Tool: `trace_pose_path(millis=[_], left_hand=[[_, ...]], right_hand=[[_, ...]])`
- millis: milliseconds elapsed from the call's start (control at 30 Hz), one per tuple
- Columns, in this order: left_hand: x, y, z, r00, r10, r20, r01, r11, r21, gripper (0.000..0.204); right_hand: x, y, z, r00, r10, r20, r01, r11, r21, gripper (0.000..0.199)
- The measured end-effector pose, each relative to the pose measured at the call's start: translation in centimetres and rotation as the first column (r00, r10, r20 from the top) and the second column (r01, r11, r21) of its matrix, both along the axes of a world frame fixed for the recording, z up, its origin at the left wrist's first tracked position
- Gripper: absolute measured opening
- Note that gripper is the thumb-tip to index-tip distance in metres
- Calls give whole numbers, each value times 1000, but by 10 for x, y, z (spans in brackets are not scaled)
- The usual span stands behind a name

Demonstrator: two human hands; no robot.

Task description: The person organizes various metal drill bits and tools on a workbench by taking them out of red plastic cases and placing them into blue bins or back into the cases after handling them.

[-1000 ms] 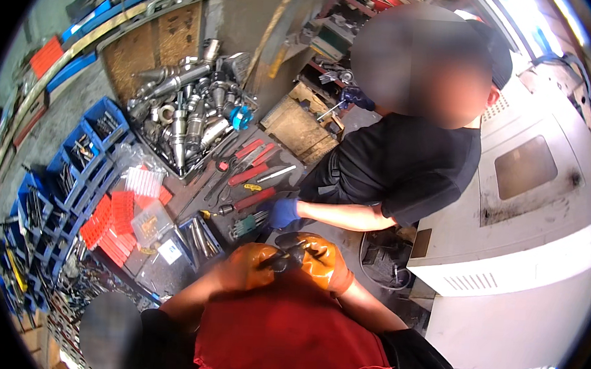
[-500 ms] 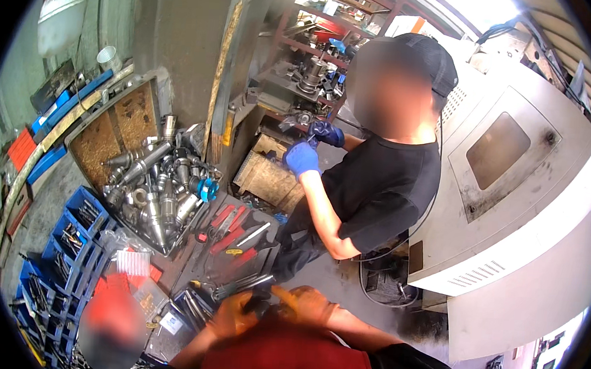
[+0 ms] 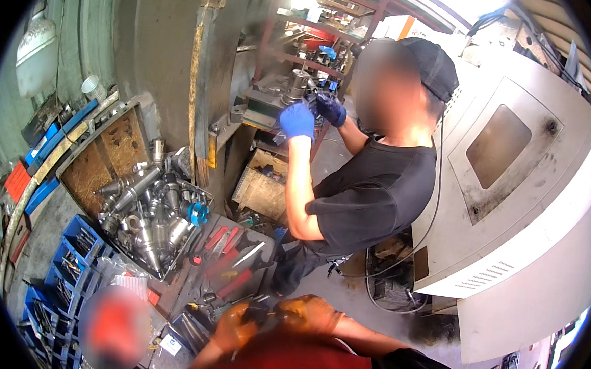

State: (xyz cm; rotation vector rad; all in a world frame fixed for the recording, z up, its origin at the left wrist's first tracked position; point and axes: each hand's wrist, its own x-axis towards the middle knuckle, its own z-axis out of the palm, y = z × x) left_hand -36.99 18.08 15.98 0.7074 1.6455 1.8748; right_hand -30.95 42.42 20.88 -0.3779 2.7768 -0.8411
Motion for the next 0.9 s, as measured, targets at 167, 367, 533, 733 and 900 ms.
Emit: trace_pose_path(millis=[167,367,533,733,900], left_hand=[[5,37,16,998,36,-53,-38,998,-41,26],[23,95,15,689,91,-719,-230,968,-97,26],[46,159,10,680,115,-724,-206,978,-39,38],[76,174,3,648,170,-743,-289,957,-34,39],[80,147,-12,583,304,-753,-434,901,28,36]], right_hand=[[1,40,-9,999,-3,44,10,987,-159,26],[29,105,7,994,-49,97,83,918,-389,25],[58,168,-15,967,-112,229,185,927,-327,19],[50,194,-35,884,149,443,250,649,-719,15],[31,157,-30,861,102,498,281,721,-633,14]])
